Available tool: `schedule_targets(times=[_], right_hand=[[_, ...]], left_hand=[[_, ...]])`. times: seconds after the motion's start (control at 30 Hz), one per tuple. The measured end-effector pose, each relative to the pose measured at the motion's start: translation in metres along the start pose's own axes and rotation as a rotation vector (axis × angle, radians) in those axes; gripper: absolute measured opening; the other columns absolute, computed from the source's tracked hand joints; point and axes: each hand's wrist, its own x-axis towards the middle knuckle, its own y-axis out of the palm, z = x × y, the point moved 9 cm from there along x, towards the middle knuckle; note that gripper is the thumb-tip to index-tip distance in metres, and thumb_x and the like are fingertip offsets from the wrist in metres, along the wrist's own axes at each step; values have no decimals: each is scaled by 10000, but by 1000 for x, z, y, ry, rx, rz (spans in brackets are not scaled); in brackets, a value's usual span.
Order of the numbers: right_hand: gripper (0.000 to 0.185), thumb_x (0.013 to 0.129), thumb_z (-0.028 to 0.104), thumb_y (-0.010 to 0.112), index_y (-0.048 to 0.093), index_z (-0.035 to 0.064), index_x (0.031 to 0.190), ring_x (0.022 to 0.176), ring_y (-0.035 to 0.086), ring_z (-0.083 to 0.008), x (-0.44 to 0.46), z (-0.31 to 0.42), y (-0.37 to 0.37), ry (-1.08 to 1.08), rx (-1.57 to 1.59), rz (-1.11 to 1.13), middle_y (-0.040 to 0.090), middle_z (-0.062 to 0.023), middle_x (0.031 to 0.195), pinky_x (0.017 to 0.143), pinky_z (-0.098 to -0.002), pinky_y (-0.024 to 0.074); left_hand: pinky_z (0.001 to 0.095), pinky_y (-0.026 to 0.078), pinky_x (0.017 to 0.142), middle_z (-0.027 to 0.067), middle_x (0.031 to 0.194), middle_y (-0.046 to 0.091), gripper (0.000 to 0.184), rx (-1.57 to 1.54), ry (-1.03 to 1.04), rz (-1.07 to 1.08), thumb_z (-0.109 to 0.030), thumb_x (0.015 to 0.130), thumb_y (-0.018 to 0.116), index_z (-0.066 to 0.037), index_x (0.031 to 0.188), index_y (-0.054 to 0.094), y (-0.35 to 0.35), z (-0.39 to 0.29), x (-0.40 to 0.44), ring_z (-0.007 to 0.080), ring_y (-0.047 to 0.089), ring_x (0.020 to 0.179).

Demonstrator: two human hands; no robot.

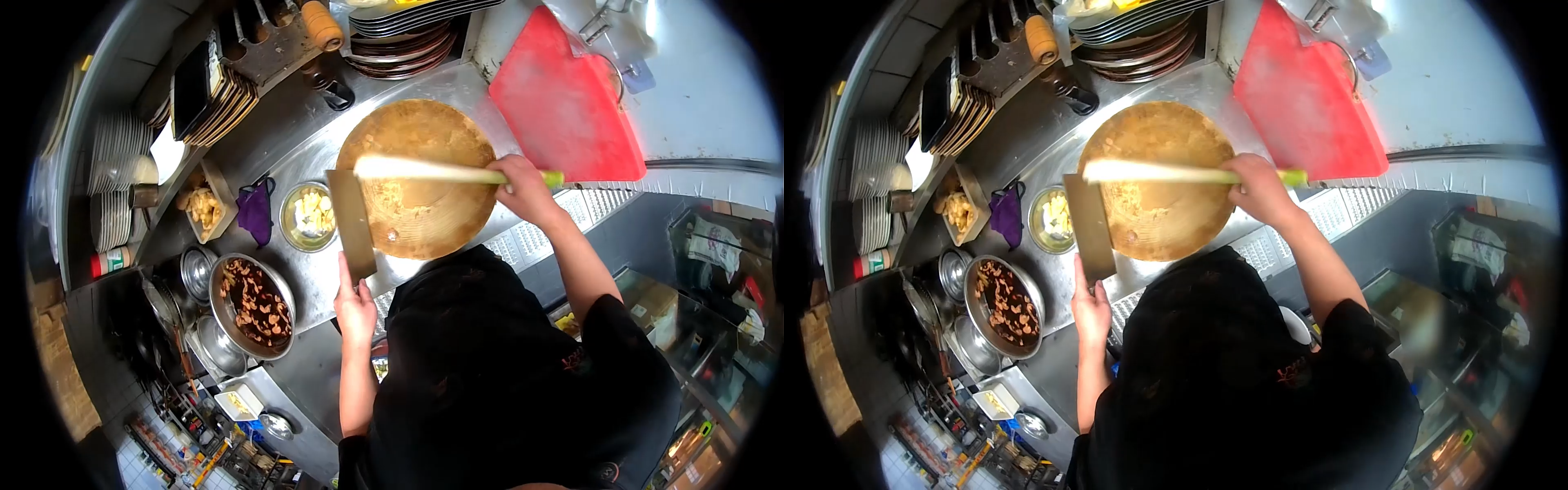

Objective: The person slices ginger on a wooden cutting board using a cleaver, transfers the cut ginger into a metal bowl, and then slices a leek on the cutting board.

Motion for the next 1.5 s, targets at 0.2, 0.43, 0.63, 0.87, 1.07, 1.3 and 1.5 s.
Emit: schedule_targets(times=[0.2, 0.43, 0.63, 0.87, 1.07, 1.3, 1.5], right_hand=[[289, 805, -22, 711, 751, 129, 1049, 1354, 563, -315, 50, 77, 78, -475, -188, 244, 695, -82, 1222, 1320, -592, 210], [389, 905, 139, 714, 741, 85, 1289, 1505, 413, -426, 110, 44, 149, -356, -162, 82, 503, -301, 1523, 1268, -511, 340], [804, 926, 221, 723, 375, -3, 1616, 1126, 651, -430, 90, 43, 167, 239, -184, 162, 580, -287, 1254, 1005, -521, 552], [753, 893, 150, 704, 464, 196, 1605, 1001, 690, -391, 117, 44, 134, -62, -238, 245, 618, -222, 1178, 877, -483, 586], [602, 907, 107, 651, 618, 264, 1487, 982, 692, -360, 51, 40, 110, -339, -415, 502, 637, -156, 1074, 839, -463, 577], [509, 925, 58, 603, 656, 213, 1407, 1041, 667, -335, 30, 34, 112, -427, -380, 367, 634, -136, 1071, 857, -442, 568], [301, 903, 47, 600, 703, 81, 1184, 1093, 659, -338, 68, 83, 149, -572, -296, 389, 659, -155, 1097, 897, -443, 564]], left_hand=[[465, 593, 931, 297, 1254, 722, 777, -31, -124, -147, 41, 997, 592, -168, 1687, 305, -44, 22, 0, 422, 742, 1118], [430, 569, 1010, 258, 1399, 676, 786, -12, -123, -163, 80, 1004, 580, -174, 1691, 296, -53, 30, -2, 358, 708, 1241], [457, 576, 1003, 276, 1411, 653, 763, -2, -123, -146, 41, 1000, 597, -166, 1680, 321, -40, 14, 1, 424, 688, 1237], [468, 586, 904, 285, 1269, 708, 756, 45, -4, -134, 46, 990, 591, -161, 1674, 346, -45, 8, 11, 434, 725, 1120], [490, 599, 711, 190, 891, 689, 793, 272, 164, -88, -18, 936, 623, -230, 1663, 390, -32, -12, 2, 380, 708, 737], [502, 614, 639, 160, 822, 628, 857, 480, 187, 76, 10, 877, 621, -275, 1656, 406, 10, -30, 4, 364, 701, 659], [494, 608, 622, 176, 808, 634, 860, 507, 202, 85, 12, 878, 617, -253, 1664, 393, 5, -38, 4, 371, 700, 646]])
